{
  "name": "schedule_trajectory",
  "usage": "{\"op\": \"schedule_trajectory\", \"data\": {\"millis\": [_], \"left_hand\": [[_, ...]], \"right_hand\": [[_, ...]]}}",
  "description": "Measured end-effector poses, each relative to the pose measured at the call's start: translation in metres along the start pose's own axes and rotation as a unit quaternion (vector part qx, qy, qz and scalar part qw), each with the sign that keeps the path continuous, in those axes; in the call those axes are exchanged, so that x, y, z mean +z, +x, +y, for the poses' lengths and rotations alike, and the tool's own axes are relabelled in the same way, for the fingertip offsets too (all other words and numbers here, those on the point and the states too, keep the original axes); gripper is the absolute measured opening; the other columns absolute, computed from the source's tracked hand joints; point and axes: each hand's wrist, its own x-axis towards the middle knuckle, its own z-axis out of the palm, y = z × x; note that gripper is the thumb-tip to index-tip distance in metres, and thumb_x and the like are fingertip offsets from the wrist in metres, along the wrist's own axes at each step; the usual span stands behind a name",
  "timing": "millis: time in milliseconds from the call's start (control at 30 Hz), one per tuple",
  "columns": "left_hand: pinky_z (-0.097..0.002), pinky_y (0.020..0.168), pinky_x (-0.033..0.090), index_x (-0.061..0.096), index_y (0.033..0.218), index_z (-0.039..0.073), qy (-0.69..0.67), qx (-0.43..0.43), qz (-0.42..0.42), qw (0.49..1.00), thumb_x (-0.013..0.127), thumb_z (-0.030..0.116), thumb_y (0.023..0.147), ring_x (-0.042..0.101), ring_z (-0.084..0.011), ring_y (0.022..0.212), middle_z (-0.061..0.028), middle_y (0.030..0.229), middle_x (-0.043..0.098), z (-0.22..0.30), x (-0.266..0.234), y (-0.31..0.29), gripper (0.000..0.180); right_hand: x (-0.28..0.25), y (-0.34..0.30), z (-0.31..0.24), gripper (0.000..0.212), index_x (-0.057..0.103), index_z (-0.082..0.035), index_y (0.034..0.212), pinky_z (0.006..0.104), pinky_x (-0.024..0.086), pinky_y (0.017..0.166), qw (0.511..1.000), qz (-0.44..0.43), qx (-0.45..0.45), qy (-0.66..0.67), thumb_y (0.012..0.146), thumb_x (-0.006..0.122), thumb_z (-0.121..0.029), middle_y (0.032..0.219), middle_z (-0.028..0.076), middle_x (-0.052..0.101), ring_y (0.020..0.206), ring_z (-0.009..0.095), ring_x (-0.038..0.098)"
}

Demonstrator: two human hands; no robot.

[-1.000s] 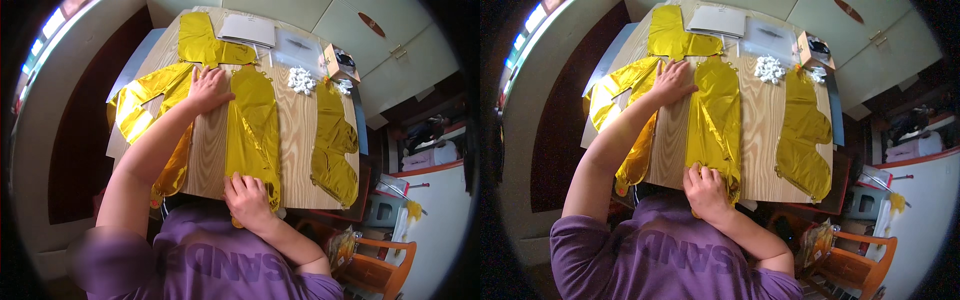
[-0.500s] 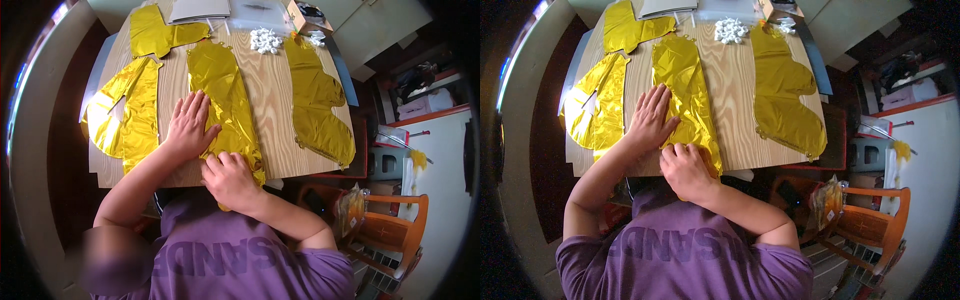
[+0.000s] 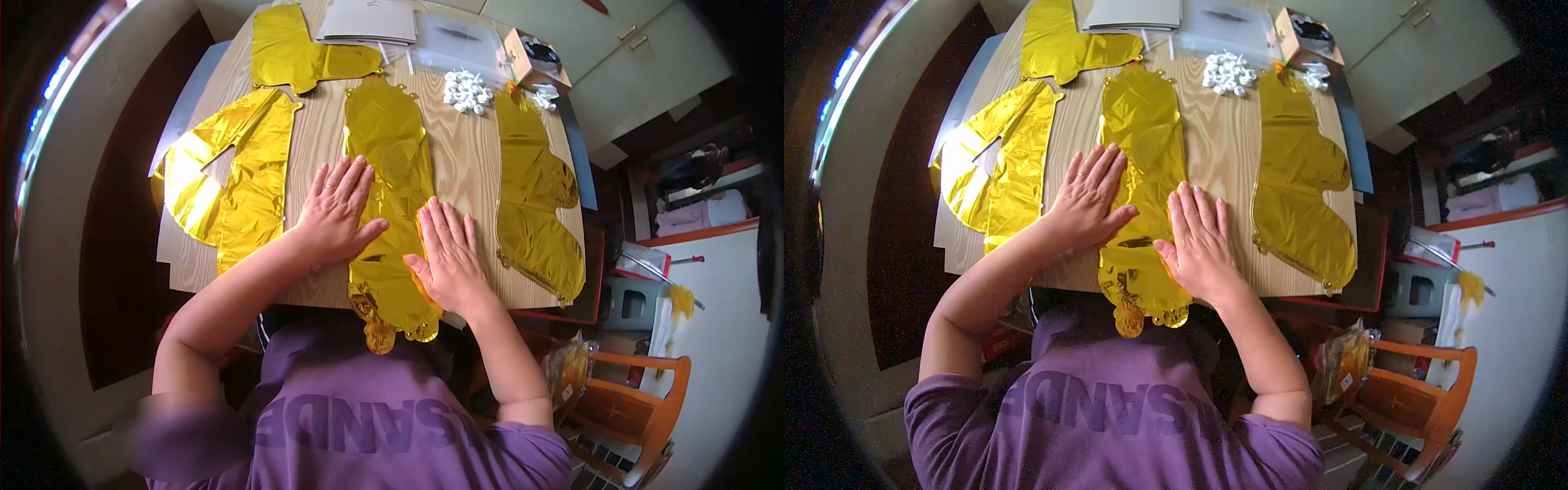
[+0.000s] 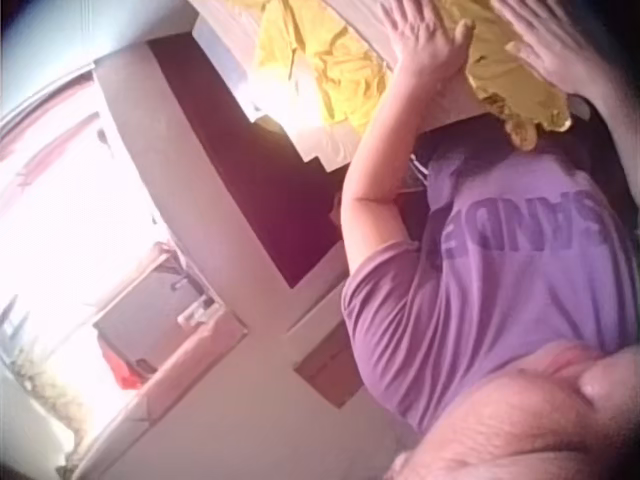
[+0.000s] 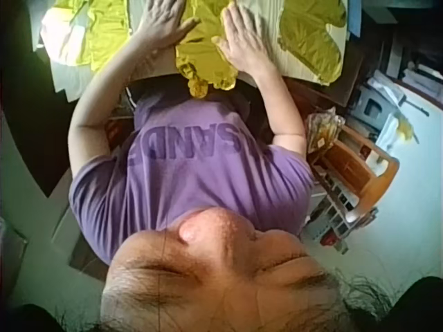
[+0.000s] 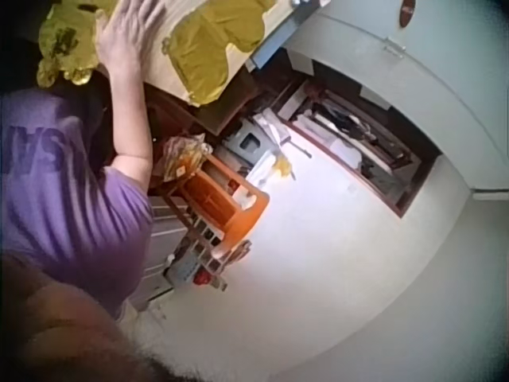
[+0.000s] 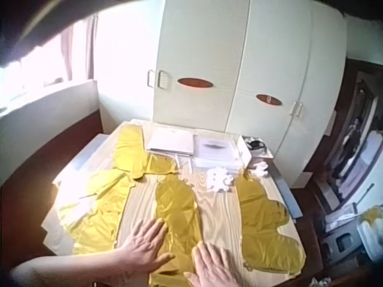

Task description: Folding a large gold-colored foil sheet and placing a paper label inside it.

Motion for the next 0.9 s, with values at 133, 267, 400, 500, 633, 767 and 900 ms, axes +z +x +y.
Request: {"op": "schedule_trajectory", "data": {"millis": [133,267,400,500,633,767,900], "left_hand": [[-0.0569,0.123,0.012,0.029,0.156,-0.002,0.004,0.000,-0.005,1.000,0.049,0.061,0.097,0.019,-0.0419,0.153,-0.0258,0.162,0.026,-0.001,-0.001,-0.003,0.089],[-0.0567,0.124,0.011,0.029,0.156,-0.003,-0.004,0.008,0.002,1.000,0.047,0.065,0.096,0.020,-0.0438,0.152,-0.0269,0.162,0.026,-0.004,0.004,-0.004,0.092],[-0.0559,0.124,0.008,0.028,0.157,-0.002,-0.030,0.007,-0.034,0.999,0.044,0.068,0.095,0.017,-0.0434,0.153,-0.0256,0.164,0.023,-0.006,-0.010,0.006,0.094],[-0.0567,0.124,0.008,0.028,0.157,-0.002,-0.022,0.011,-0.025,0.999,0.042,0.069,0.095,0.016,-0.0434,0.153,-0.0261,0.164,0.023,-0.002,-0.016,0.009,0.095],[-0.0574,0.124,0.010,0.029,0.155,-0.005,-0.026,0.037,-0.014,0.999,0.042,0.068,0.095,0.019,-0.0450,0.152,-0.0278,0.162,0.025,0.004,-0.008,0.000,0.095],[-0.0553,0.124,0.011,0.030,0.155,-0.005,-0.022,0.033,-0.022,0.999,0.045,0.067,0.095,0.020,-0.0449,0.152,-0.0277,0.162,0.025,0.002,-0.008,-0.007,0.094],[-0.0552,0.124,0.009,0.028,0.156,-0.004,-0.040,0.036,-0.024,0.998,0.044,0.067,0.095,0.018,-0.0439,0.153,-0.0269,0.163,0.024,0.005,-0.005,-0.002,0.095]], "right_hand": [[-0.005,0.000,-0.005,0.076,0.024,0.003,0.157,0.0569,0.009,0.124,1.000,-0.025,0.005,-0.004,0.102,0.051,-0.043,0.166,0.021,0.020,0.154,0.037,0.018],[-0.006,0.003,-0.007,0.076,0.023,0.002,0.158,0.0564,0.009,0.124,0.999,-0.043,0.012,-0.005,0.103,0.049,-0.044,0.166,0.022,0.019,0.155,0.037,0.017],[-0.007,0.005,-0.017,0.077,0.020,0.003,0.159,0.0561,0.008,0.124,0.997,-0.056,0.047,-0.006,0.103,0.048,-0.043,0.165,0.025,0.020,0.154,0.039,0.016],[-0.005,0.003,-0.022,0.078,0.023,0.004,0.157,0.0567,0.008,0.124,0.997,-0.046,0.065,-0.007,0.102,0.050,-0.044,0.164,0.026,0.022,0.153,0.040,0.018],[-0.012,0.012,-0.021,0.074,0.031,0.004,0.155,0.0566,0.010,0.124,0.996,-0.062,0.064,0.012,0.103,0.049,-0.045,0.162,0.023,0.028,0.152,0.038,0.023],[-0.063,0.065,0.011,0.055,0.050,-0.003,0.146,0.0498,0.037,0.115,0.976,-0.093,0.105,0.168,0.103,0.054,-0.038,0.149,0.022,0.050,0.135,0.033,0.051],[-0.096,0.197,0.065,0.037,0.067,-0.002,0.127,0.0380,0.055,0.094,0.973,-0.006,0.077,0.216,0.098,0.064,-0.026,0.122,0.020,0.069,0.111,0.026,0.069]]}}
